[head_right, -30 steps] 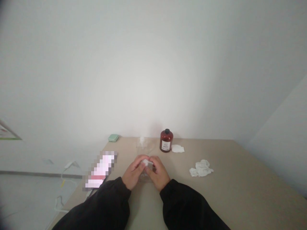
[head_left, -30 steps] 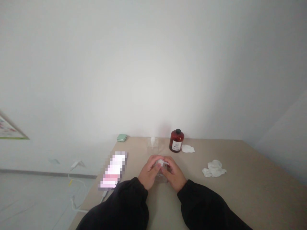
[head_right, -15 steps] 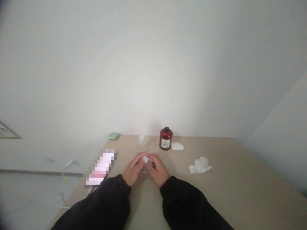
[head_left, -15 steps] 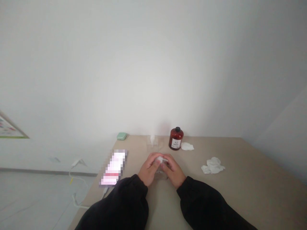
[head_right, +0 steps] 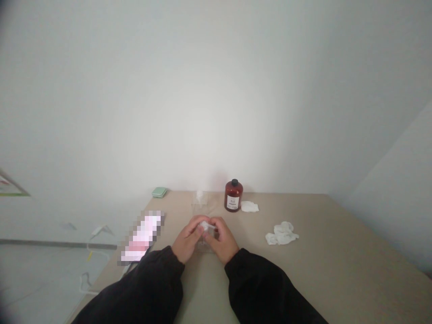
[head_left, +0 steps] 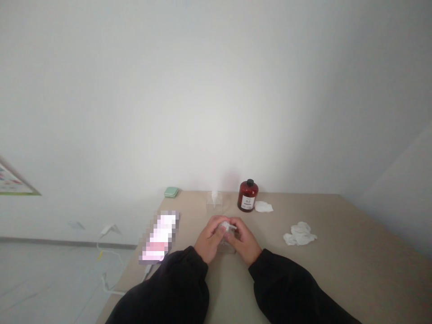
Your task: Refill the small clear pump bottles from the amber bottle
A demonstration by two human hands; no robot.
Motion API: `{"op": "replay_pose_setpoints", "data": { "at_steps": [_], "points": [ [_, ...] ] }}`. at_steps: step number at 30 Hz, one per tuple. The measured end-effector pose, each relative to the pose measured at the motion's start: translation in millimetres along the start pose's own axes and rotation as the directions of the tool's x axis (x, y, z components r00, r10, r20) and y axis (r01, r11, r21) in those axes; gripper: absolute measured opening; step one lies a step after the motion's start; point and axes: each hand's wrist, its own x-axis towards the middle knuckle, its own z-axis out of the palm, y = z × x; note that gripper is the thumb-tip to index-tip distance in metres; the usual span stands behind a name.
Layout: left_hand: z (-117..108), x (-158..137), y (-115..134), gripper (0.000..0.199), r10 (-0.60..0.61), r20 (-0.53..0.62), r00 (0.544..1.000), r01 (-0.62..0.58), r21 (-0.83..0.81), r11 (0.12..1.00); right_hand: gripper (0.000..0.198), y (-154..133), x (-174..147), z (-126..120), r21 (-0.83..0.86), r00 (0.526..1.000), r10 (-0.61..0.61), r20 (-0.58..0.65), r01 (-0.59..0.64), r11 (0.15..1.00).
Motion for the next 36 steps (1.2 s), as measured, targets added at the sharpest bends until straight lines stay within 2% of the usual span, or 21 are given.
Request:
{"op": "replay_pose_setpoints", "data": {
  "at_steps": [3, 7, 12, 19, 21, 25, 28, 31, 36],
  "points": [
    [0.0, 0.2, 0.0, 0.039, -0.001, -0.001, 1.0, 0.001, -0.004, 1.0, 0.029, -0.3, -0.3, 0.3, -0.006, 1.0, 0.005, 0.0, -0.005, 1.0],
    [-0.1, 0.6, -0.1, 0.039, 0.0, -0.009, 1.0, 0.0, -0.007, 1.0, 0.026, -2.0, 0.3, -0.2, -0.026, 0.996, -0.081, -0.025, 0.081, 0.996],
    [-0.7, 0.0, -2.0, 0.039, 0.032, 0.009, 0.999, -0.032, -0.02, 0.999, 0.028, -8.3, 1.8, -0.7, -0.049, 0.999, -0.04, 0.002, 0.04, 0.998],
    [0.6, -2.4, -4.5, 0.041, 0.031, -0.003, 1.0, -0.031, -0.07, 0.997, 0.021, -12.0, 4.5, -0.9, -0.116, 0.984, -0.168, -0.063, 0.16, 0.98],
    [1.5, -3.5, -8.9, 0.049, 0.004, 0.01, 1.0, -0.002, -0.115, 0.993, 0.024, -13.3, 5.0, -2.4, -0.112, 0.983, -0.17, -0.07, 0.162, 0.98],
    [3.2, -4.5, -18.4, 0.091, -0.038, 0.038, 0.999, 0.046, -0.226, 0.973, 0.026, -15.6, 4.8, -5.2, -0.062, 0.98, -0.148, -0.135, 0.14, 0.988],
    [3.1, -4.2, -19.6, 0.11, -0.058, 0.066, 0.996, 0.071, -0.205, 0.976, 0.029, -15.3, 4.5, -6.6, -0.001, 0.979, -0.115, -0.169, 0.117, 0.993],
    [2.5, -4.1, -17.4, 0.11, -0.086, 0.076, 0.993, 0.096, -0.137, 0.986, 0.03, -15.8, 4.8, -10.0, 0.006, 0.975, -0.1, -0.199, 0.103, 0.995],
    [3.1, -4.3, -15.0, 0.107, -0.135, 0.061, 0.989, 0.14, -0.088, 0.986, 0.021, -26.1, 4.5, -19.9, -0.115, 0.949, -0.158, -0.273, 0.131, 0.985]
  ]
}}
